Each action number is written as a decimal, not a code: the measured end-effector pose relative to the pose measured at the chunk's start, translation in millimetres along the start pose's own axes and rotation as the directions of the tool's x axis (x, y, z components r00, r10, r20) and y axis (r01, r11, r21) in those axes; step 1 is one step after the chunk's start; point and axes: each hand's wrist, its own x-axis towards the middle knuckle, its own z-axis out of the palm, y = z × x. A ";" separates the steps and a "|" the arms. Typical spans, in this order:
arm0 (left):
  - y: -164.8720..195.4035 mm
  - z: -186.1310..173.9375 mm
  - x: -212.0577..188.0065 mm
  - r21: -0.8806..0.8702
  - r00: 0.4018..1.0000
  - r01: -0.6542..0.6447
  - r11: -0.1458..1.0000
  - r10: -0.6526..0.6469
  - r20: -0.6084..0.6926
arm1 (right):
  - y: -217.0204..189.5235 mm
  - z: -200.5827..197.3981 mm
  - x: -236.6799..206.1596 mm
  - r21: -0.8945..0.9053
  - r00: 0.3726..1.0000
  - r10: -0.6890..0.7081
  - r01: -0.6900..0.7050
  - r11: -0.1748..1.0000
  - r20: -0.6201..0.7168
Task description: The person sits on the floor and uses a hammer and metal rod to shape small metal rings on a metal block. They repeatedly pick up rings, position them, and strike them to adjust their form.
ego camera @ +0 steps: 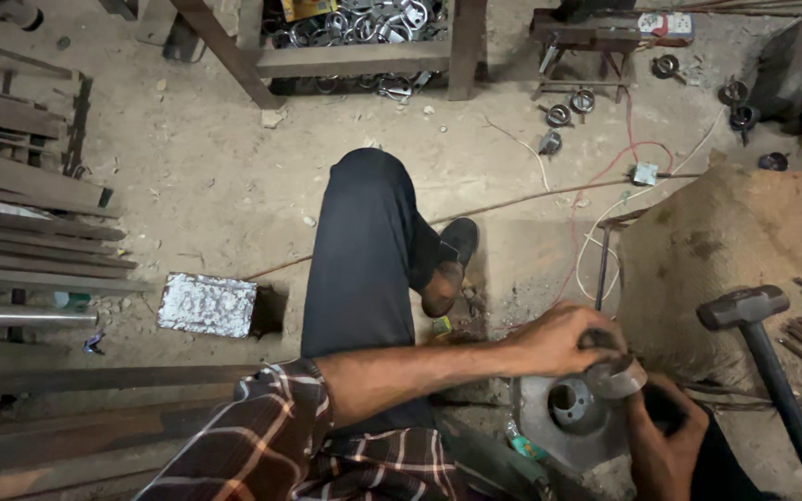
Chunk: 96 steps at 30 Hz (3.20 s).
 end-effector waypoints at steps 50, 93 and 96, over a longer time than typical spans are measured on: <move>13.0 4.4 7.4 -0.164 0.981 0.192 0.968 -0.187 0.042 | -1.1 7.0 3.5 0.220 0.994 0.106 -0.111 0.969 0.037; 0.0 -0.1 -3.9 0.086 0.994 -0.007 0.996 0.017 -0.111 | -17.7 21.2 -6.2 0.084 0.978 0.185 -0.192 0.978 0.094; 0.3 -0.5 -3.7 0.065 0.993 0.051 0.997 -0.043 -0.110 | -24.3 21.0 -3.0 0.060 0.987 0.121 -0.128 0.990 0.110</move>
